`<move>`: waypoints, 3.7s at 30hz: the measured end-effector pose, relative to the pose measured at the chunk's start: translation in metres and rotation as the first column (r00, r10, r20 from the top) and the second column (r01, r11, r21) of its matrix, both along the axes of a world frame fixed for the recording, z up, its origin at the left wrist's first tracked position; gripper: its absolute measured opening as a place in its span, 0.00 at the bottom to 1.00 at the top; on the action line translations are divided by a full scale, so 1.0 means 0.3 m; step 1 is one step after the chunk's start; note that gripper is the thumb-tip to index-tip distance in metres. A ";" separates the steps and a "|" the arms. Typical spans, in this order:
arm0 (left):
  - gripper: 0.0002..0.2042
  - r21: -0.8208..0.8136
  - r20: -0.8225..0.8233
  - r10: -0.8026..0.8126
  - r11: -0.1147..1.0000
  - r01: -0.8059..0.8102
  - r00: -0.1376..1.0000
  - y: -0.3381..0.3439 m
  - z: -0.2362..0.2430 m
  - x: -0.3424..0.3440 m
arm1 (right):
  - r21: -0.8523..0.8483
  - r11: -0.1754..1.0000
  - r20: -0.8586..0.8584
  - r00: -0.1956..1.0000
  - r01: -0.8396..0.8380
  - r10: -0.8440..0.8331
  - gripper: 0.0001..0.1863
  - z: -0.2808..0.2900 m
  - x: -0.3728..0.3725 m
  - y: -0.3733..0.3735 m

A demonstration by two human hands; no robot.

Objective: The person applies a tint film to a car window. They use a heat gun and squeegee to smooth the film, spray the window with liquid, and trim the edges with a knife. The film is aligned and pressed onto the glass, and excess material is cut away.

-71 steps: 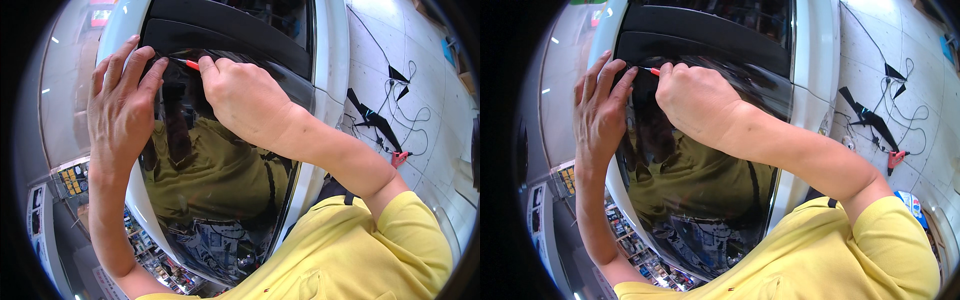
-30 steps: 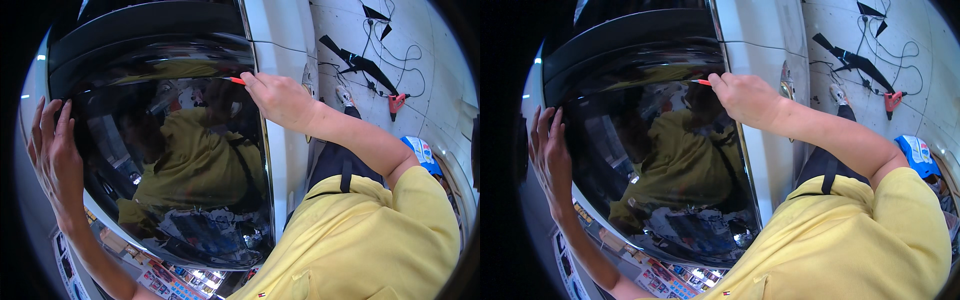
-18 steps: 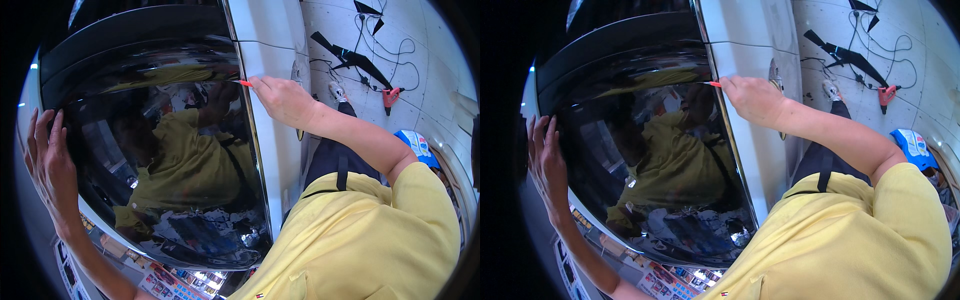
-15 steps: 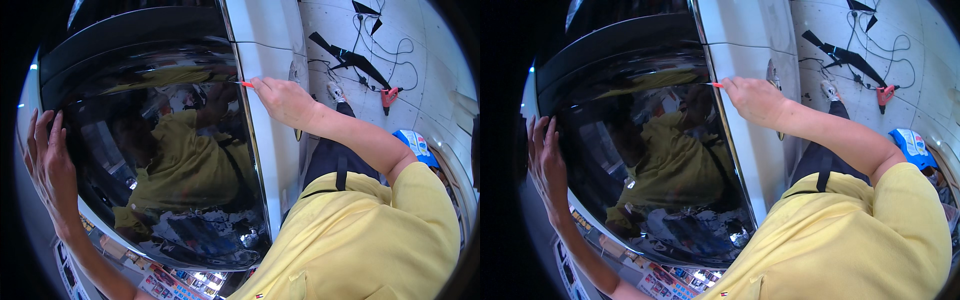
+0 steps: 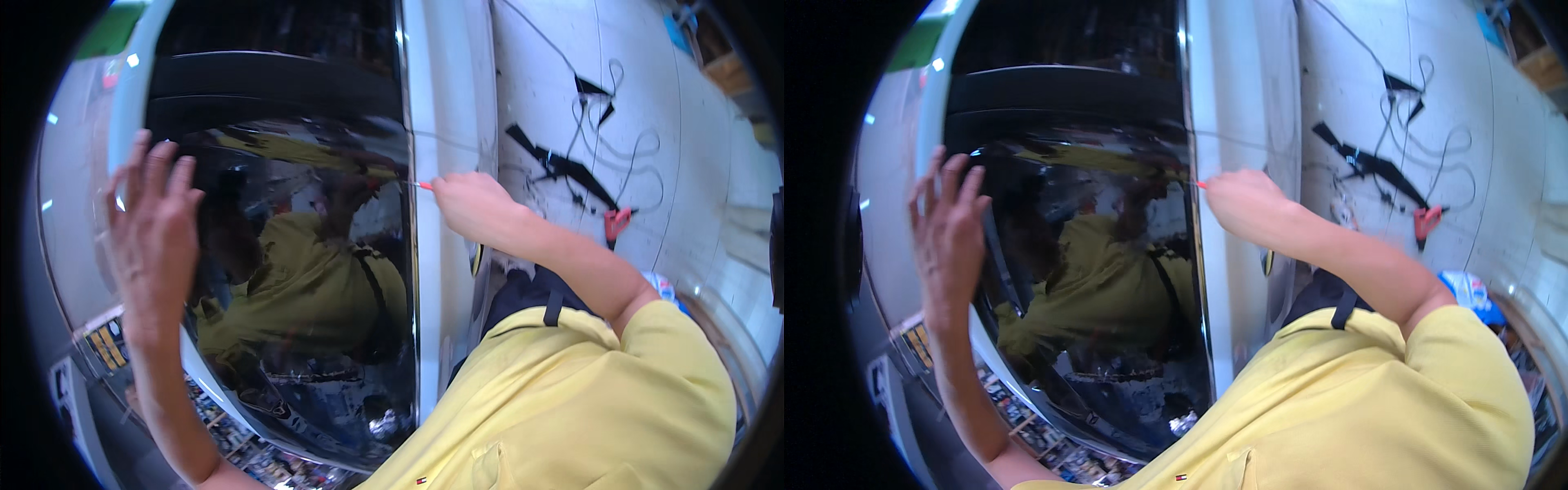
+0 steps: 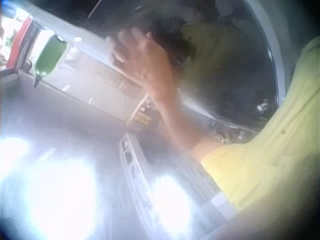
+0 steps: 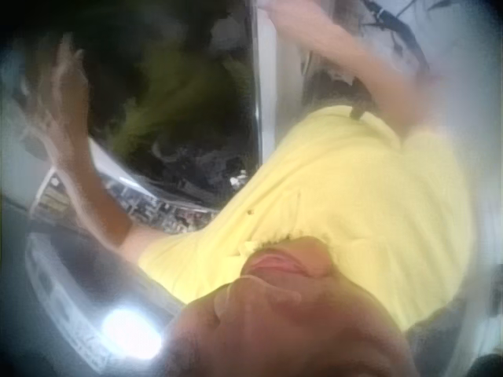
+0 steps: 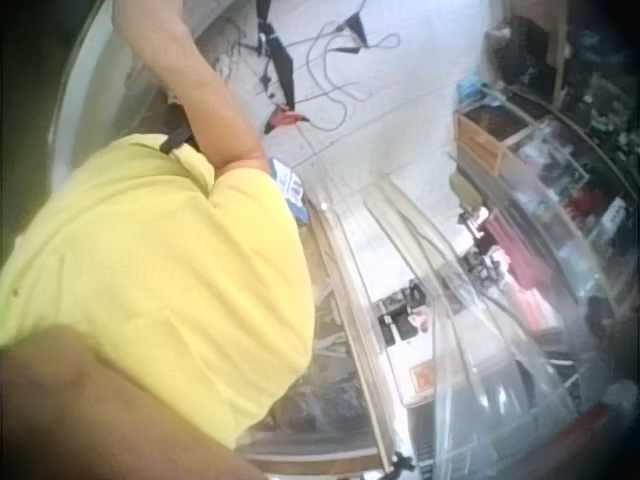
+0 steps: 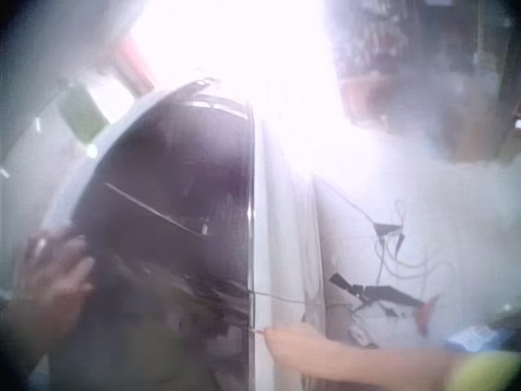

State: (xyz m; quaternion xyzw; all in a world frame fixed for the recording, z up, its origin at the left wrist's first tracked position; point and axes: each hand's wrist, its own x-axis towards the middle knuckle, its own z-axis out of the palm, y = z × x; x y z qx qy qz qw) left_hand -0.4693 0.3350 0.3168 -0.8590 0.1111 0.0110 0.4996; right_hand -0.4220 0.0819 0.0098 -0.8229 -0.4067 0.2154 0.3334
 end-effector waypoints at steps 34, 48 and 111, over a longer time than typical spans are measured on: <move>0.22 0.191 -0.032 0.803 -0.579 0.792 0.595 -0.475 -0.658 0.452 | 0.056 0.242 0.691 0.212 -0.969 0.690 0.11 1.124 0.665 0.849; 0.33 0.845 0.318 0.948 -0.292 0.448 0.017 -0.328 -0.547 0.707 | -0.055 0.343 0.112 0.336 -0.938 0.935 0.13 1.189 0.605 0.781; 0.14 0.956 0.097 0.981 -0.139 0.258 0.169 -0.193 -0.423 0.681 | -0.936 0.100 0.324 -0.936 -0.338 -0.136 0.12 1.299 0.457 0.737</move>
